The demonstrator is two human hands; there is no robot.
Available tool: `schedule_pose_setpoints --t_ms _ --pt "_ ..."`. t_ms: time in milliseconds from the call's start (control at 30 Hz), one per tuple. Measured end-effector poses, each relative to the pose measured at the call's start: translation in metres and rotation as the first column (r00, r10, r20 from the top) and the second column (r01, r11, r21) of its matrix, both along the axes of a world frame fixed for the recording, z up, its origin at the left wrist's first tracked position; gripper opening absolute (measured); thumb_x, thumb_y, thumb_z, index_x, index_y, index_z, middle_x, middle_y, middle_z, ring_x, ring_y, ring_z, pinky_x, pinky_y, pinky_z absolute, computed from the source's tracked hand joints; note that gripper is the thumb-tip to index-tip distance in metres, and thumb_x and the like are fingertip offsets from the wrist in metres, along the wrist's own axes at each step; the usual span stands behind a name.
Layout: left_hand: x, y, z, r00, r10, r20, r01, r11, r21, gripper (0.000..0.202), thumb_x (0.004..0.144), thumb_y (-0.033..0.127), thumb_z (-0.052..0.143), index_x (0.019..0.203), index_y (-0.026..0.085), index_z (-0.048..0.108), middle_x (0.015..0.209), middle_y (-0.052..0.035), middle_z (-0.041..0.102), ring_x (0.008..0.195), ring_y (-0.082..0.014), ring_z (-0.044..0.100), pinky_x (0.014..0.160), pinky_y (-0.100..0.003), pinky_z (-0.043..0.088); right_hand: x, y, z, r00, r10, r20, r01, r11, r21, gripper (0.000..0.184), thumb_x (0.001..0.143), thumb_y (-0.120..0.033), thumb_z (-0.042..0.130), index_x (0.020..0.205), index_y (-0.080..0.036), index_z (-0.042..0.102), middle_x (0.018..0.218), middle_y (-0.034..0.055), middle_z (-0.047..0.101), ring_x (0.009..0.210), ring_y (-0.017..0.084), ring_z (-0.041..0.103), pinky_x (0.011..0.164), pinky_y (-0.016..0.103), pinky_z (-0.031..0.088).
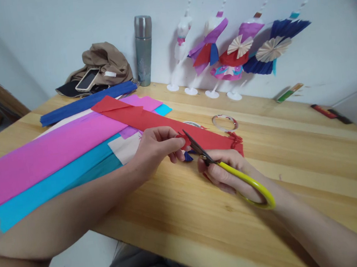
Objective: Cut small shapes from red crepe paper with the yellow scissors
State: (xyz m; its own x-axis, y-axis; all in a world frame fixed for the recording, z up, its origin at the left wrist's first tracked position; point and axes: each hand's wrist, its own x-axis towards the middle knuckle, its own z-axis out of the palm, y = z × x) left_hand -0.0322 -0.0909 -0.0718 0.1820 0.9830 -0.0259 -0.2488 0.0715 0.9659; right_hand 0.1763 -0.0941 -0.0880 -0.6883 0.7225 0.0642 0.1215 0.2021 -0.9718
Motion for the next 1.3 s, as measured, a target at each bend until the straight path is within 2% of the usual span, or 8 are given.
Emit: schedule_pose_setpoints --t_ms 300,567,733,1000,1200,1300 --pt "-0.001 0.001 0.001 1.0 -0.015 0.027 0.016 1.0 -0.021 0.013 0.065 0.023 0.07 0.058 0.014 0.063 0.053 -0.0026 0.066 0.046 -0.0096 0.06 0.044 -0.018 0.043 -0.001 -0.001 0.002 1.0 0.021 -0.007 -0.02 1.0 0.022 0.036 0.098 -0.054 0.054 0.084 -0.022 0.058 0.054 -0.0073 0.039 0.044 0.009 0.028 0.044 0.027 0.021" --pt "-0.001 0.002 0.002 0.998 -0.021 0.06 0.024 0.999 -0.048 0.012 0.062 0.02 0.069 0.056 0.014 0.062 0.056 -0.0022 0.068 0.045 -0.0099 0.06 0.042 -0.018 0.044 -0.003 -0.003 0.004 0.999 -0.017 0.044 0.016 1.0 0.011 0.042 0.094 -0.06 0.055 0.077 -0.022 0.055 0.052 -0.007 0.038 0.045 0.01 0.029 0.044 0.027 0.022" --pt "0.0 0.003 0.002 0.997 -0.028 0.074 0.033 0.997 -0.064 0.012 0.061 0.02 0.069 0.055 0.013 0.061 0.056 -0.0025 0.068 0.043 -0.01 0.06 0.04 -0.018 0.044 -0.002 0.001 -0.002 1.0 -0.005 0.022 0.003 0.999 0.051 0.04 0.096 -0.057 0.056 0.077 -0.022 0.056 0.052 -0.0072 0.037 0.045 0.01 0.03 0.045 0.027 0.023" --pt "-0.001 0.003 0.001 0.993 -0.042 0.108 0.05 0.996 -0.079 0.013 0.062 0.02 0.07 0.056 0.013 0.061 0.057 -0.0028 0.069 0.043 -0.0097 0.06 0.041 -0.018 0.043 -0.001 -0.001 -0.001 0.999 -0.025 0.038 0.023 0.998 0.056 0.037 0.097 -0.053 0.056 0.076 -0.022 0.056 0.054 -0.0071 0.039 0.045 0.008 0.029 0.044 0.026 0.023" --pt "0.001 0.002 -0.001 0.993 -0.042 0.108 0.051 0.995 -0.09 0.013 0.064 0.021 0.071 0.058 0.012 0.064 0.059 -0.0051 0.07 0.045 -0.0096 0.061 0.043 -0.018 0.044 -0.003 0.001 -0.004 0.998 -0.066 -0.01 0.067 0.993 0.101 0.037 0.094 -0.053 0.061 0.073 -0.023 0.061 0.051 -0.005 0.04 0.05 0.012 0.041 0.047 0.026 0.031" --pt "0.002 0.002 -0.003 0.991 -0.037 0.125 0.049 0.994 -0.093 0.013 0.064 0.021 0.072 0.059 0.012 0.064 0.059 -0.0049 0.069 0.046 -0.0097 0.061 0.044 -0.018 0.044 -0.005 0.001 -0.002 0.997 -0.075 -0.016 0.076 0.993 0.095 0.036 0.093 -0.053 0.062 0.073 -0.023 0.063 0.05 -0.0047 0.041 0.051 0.013 0.042 0.046 0.025 0.031"
